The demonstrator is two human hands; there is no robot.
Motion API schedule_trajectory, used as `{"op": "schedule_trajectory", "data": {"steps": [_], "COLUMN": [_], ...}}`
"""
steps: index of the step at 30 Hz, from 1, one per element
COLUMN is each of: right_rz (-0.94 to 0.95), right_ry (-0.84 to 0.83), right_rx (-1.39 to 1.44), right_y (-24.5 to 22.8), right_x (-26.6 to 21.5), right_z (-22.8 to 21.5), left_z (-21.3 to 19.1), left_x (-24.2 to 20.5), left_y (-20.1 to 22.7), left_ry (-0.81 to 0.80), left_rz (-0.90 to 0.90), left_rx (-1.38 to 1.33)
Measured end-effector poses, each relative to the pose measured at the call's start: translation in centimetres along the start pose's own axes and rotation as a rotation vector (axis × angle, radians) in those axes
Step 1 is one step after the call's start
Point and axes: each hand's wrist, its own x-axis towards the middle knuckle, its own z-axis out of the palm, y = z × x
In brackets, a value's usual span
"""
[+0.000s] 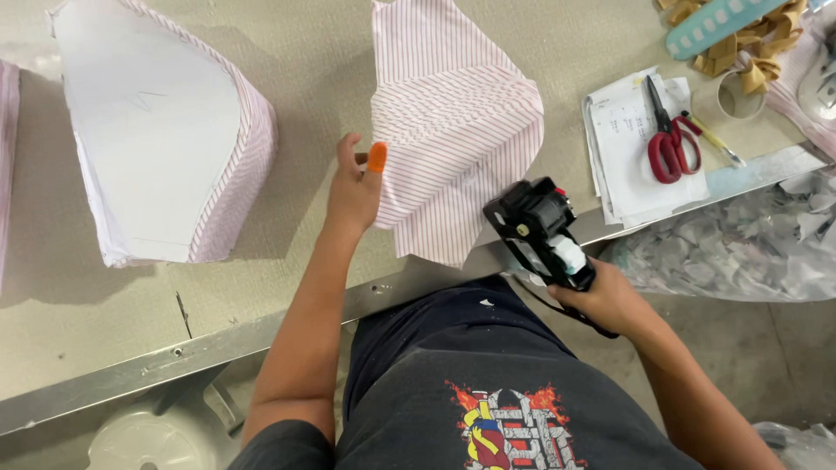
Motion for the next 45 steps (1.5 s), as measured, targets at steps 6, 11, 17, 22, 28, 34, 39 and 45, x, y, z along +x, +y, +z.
{"op": "schedule_trajectory", "data": {"steps": [6,11,17,22,28,34,39,45], "right_rz": [-0.032,-0.09,-0.27,-0.46,-0.587,-0.469,-0.089,-0.075], "right_ry": [0.021,0.066,0.278,0.404,0.339,0.208,0.05,0.067], "right_rx": [0.034,0.128,0.541,0.554,0.576,0.229,0.06,0.348], "right_y": [0.6,2.4,3.1,-1.5,-3.0,-2.1,0.2,1.6], "right_x": [0.3,0.7,2.8,1.1,0.3,2.5,0.2,0.8], "right_z": [0.5,1.2,2.8,1.2,2.8,2.8,0.1,-0.3], "left_z": [1.4,0.0,4.0,7.9,1.2,-0.8,-1.0,-0.5], "left_x": [2.9,1.9,-5.6,-5.1,-1.4,3.4,1.9,2.3], "left_y": [-0.6,-1.1,-3.4,-7.6,-4.0,-3.6,-2.5,-3.3], "left_ry": [0.205,0.493,-0.136,-0.094,0.012,0.087,0.001,0.214], "left_rz": [0.354,0.562,0.737,0.797,0.616,0.444,0.279,0.315], "left_rx": [-0.076,0.349,0.524,0.676,0.564,0.603,0.16,0.192]}}
